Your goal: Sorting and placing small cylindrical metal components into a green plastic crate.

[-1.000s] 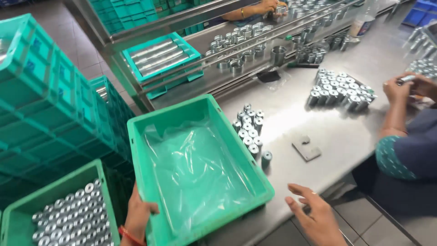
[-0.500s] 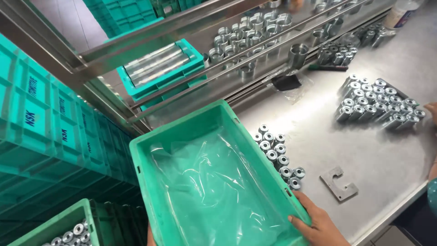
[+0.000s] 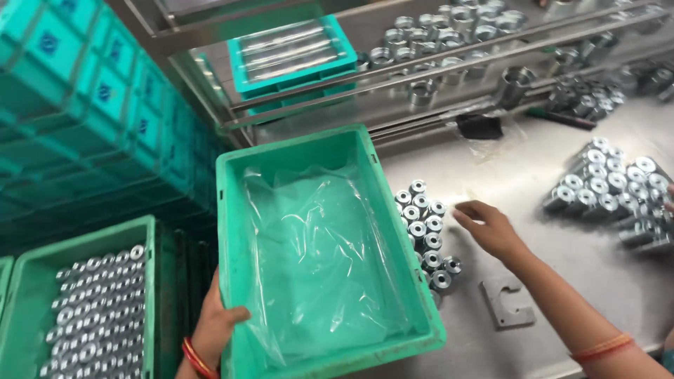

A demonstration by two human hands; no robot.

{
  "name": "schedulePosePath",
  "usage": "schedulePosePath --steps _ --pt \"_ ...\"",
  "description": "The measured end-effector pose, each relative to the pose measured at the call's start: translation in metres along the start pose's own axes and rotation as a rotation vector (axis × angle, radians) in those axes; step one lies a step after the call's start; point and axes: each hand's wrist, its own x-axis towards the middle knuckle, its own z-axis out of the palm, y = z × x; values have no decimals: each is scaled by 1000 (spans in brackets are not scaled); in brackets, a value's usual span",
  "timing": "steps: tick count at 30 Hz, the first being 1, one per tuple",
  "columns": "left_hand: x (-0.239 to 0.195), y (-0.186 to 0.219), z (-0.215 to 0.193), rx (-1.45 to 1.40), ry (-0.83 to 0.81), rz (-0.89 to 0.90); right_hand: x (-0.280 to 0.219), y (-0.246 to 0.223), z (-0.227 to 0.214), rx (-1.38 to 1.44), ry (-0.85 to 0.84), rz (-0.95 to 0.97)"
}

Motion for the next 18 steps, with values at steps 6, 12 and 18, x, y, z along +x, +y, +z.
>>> schedulePosePath --steps 6,12,18 --pt "-14 17 10 -35 -31 4 60 -21 37 29 -149 -149" --pt "-31 35 39 -32 2 -75 56 -30 26 154 -280 -72" --pt "-24 37 64 -22 33 -103 79 28 21 215 -266 -109"
